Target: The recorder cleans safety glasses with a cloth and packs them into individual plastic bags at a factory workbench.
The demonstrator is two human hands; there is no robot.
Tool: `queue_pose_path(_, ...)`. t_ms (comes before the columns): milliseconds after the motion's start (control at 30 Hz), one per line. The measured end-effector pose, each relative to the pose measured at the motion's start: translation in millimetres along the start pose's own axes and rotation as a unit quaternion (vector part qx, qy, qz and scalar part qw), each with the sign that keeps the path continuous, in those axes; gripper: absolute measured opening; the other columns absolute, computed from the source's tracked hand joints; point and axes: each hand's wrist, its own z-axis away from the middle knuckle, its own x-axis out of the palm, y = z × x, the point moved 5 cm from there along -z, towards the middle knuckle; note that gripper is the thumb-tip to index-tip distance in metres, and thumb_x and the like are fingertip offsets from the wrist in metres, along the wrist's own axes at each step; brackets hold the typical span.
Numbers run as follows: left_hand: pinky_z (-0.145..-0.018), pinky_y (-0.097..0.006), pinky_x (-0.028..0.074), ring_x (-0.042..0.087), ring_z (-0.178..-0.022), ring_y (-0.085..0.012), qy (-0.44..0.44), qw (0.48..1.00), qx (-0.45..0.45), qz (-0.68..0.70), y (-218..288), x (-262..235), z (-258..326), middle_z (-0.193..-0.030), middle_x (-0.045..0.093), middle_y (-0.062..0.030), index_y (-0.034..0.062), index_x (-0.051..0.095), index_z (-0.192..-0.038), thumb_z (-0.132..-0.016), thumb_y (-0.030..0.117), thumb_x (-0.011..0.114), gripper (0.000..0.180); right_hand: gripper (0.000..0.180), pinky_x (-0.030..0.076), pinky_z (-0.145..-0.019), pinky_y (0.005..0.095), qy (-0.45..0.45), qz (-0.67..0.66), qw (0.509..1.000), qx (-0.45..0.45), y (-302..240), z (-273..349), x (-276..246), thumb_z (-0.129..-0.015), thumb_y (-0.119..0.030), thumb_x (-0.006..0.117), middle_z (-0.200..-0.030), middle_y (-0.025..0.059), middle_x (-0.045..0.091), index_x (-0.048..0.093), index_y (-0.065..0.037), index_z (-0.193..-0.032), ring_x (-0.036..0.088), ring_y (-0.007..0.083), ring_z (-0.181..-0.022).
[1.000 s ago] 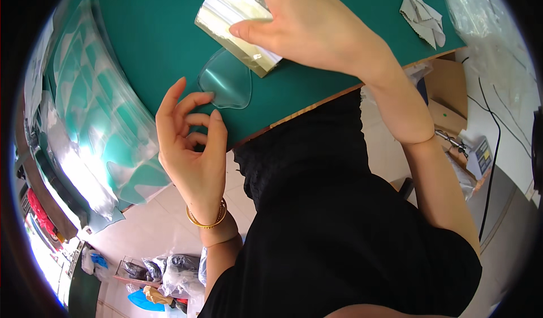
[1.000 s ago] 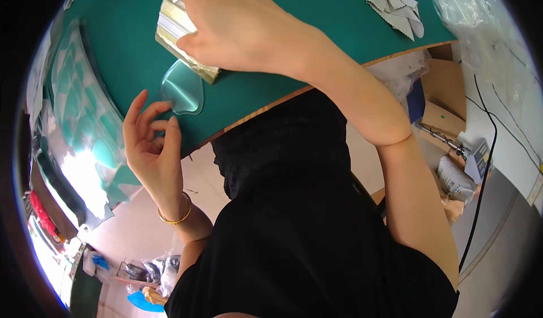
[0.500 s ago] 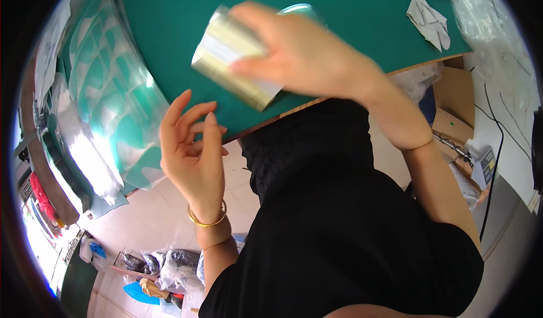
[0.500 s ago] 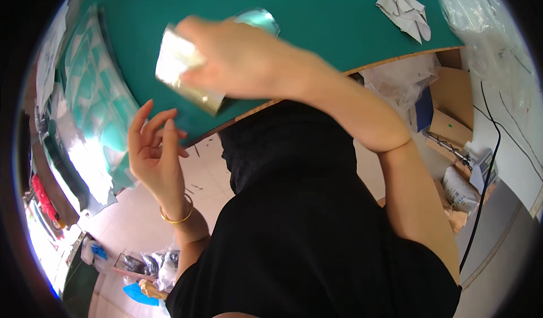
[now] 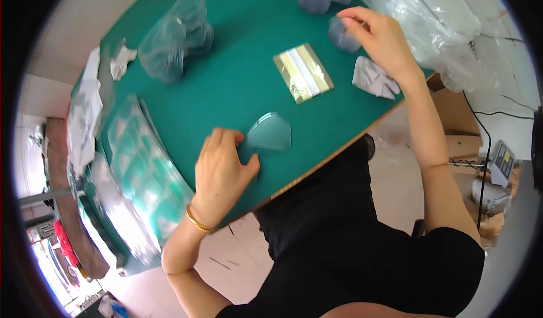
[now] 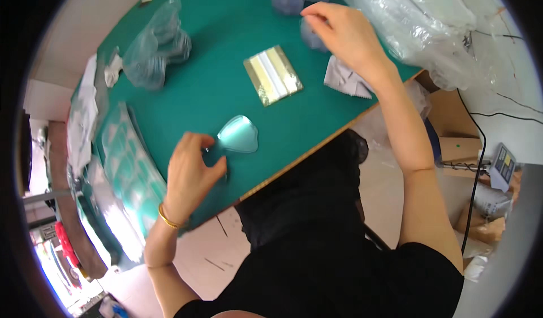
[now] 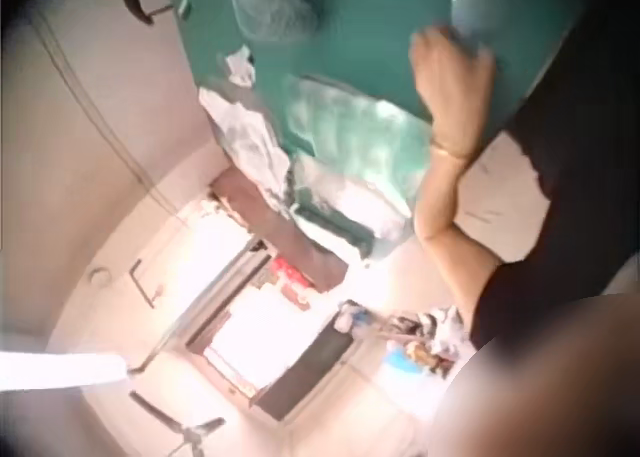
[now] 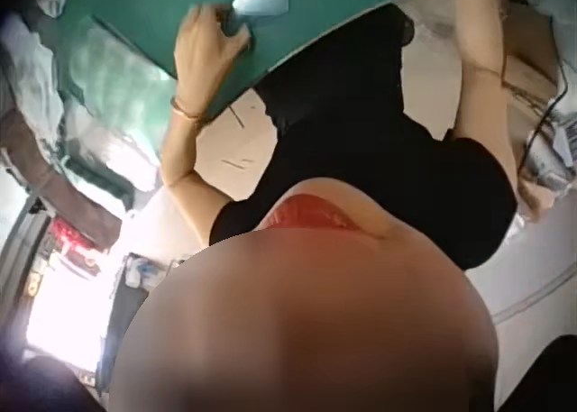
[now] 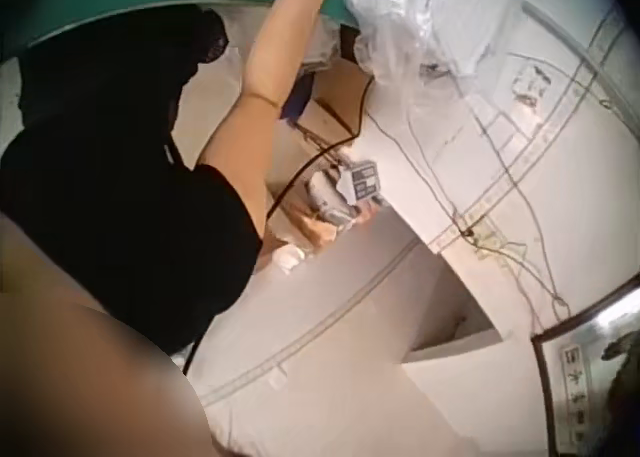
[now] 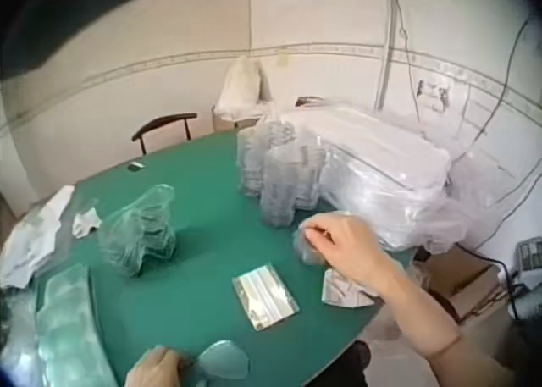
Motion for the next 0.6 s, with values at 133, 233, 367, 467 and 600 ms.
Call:
queue_pose_path(133,-0.074,-0.039,0.050,0.061,-0.083,-0.0309,-0.023,0.999,-0.008,-0.024,5,7,-13,-0.086,0.061,-0.0151,-0.0020,0.060,-0.089,-0.070,0.009,0.072,0.025,0.037,0.049,-0.073,0.0346,0.010,0.162,0.984,-0.070,53,-29,-22,-0.085,-0.002,0.062,-0.093,0.0109,0.063,0.064,-0.007,-0.121,0.062,0.0236,-0.081)
queue_pose_path(233,-0.074,-0.042,0.050,0.060,-0.084,-0.0337,0.019,0.998,0.042,-0.038,6,-18,-35,-0.088,0.060,-0.0159,-0.0020,0.060,-0.090,-0.071,0.010,0.071,0.025,0.043,0.048,-0.090,0.0400,-0.122,0.224,0.966,-0.050,80,-42,-13,-0.076,0.004,0.065,-0.106,0.0137,0.060,0.066,-0.006,-0.118,0.058,0.0332,-0.105)
queue_pose_path(367,-0.077,-0.040,0.052,0.065,-0.087,-0.0307,0.159,0.985,0.023,-0.066,-2,-102,-91,-0.094,0.066,-0.0159,-0.0013,0.064,-0.095,-0.073,0.016,0.072,0.029,0.033,0.049,-0.088,0.0396,-0.146,0.204,0.967,-0.040,69,-49,-16,-0.076,0.001,0.069,-0.108,0.0115,0.059,0.070,-0.004,-0.109,0.059,0.0313,-0.104)
queue_pose_path(467,-0.076,-0.036,0.052,0.067,-0.082,-0.0296,0.188,0.974,0.027,-0.125,-17,-143,-152,-0.089,0.068,-0.0176,-0.0043,0.067,-0.094,-0.071,0.027,0.069,0.039,0.032,0.049,-0.087,0.0386,-0.131,0.220,0.966,-0.032,67,-47,-22,-0.075,-0.002,0.071,-0.112,0.0101,0.060,0.071,-0.003,-0.107,0.060,0.0299,-0.105)
queue_pose_path(600,-0.068,-0.033,0.052,0.067,-0.072,-0.0246,0.087,0.985,-0.026,-0.147,-63,-159,-216,-0.078,0.068,-0.0163,-0.0041,0.068,-0.092,-0.068,0.033,0.071,0.044,0.028,0.049,-0.088,0.0387,-0.093,0.189,0.975,-0.078,36,-40,-34,-0.077,-0.007,0.068,-0.113,0.0095,0.062,0.070,-0.004,-0.105,0.060,0.0310,-0.105)
